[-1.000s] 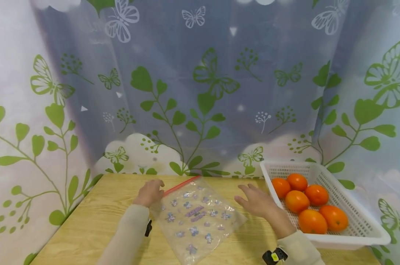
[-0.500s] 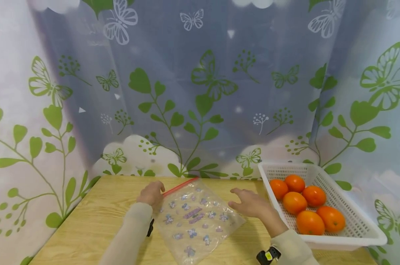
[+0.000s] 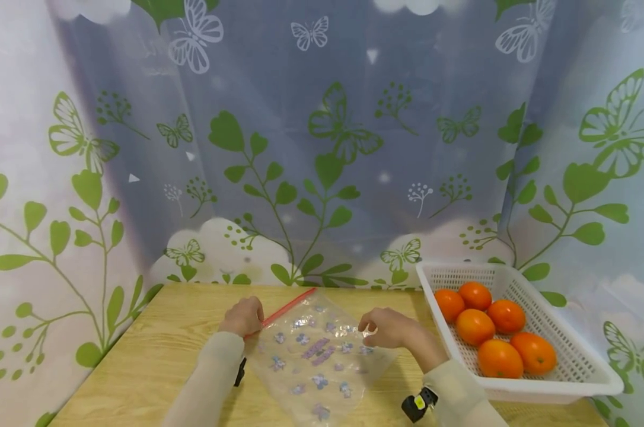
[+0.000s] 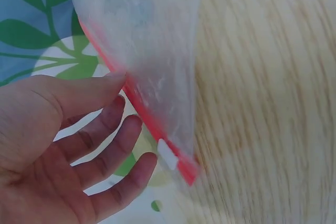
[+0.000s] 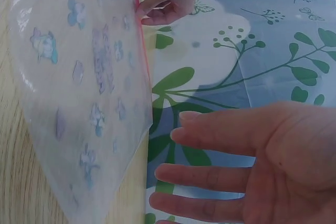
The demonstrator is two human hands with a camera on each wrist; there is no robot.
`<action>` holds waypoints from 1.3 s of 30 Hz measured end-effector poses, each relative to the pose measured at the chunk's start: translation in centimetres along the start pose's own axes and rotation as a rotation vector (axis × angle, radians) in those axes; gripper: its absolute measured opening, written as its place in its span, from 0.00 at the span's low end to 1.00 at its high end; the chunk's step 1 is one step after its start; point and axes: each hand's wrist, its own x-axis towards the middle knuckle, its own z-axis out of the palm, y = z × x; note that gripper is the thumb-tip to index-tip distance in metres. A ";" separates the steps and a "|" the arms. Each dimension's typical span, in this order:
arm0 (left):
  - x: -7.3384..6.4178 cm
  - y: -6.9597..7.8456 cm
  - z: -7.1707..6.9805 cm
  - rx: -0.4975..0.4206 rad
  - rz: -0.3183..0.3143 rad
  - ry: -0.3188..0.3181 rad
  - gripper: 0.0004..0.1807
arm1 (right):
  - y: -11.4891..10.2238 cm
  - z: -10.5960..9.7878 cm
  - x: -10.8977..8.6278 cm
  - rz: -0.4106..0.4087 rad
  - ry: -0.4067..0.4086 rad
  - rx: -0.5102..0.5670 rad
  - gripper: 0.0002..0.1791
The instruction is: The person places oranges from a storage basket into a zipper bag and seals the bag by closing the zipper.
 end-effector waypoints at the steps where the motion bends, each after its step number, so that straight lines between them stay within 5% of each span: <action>1: 0.0 0.0 0.0 0.004 0.003 0.002 0.06 | -0.1 0.0 0.0 -0.002 0.006 0.003 0.13; 18: -1.8 -0.2 0.3 -0.003 0.000 -0.055 0.10 | 0.0 0.6 0.1 0.046 0.016 0.003 0.16; 27: -3.7 0.4 0.0 -0.149 0.004 -0.033 0.09 | 0.6 0.8 -0.2 0.061 0.025 0.015 0.16; 39: -6.1 1.2 -3.4 -0.298 0.091 -0.026 0.08 | 1.1 0.7 -0.4 0.017 0.058 0.010 0.15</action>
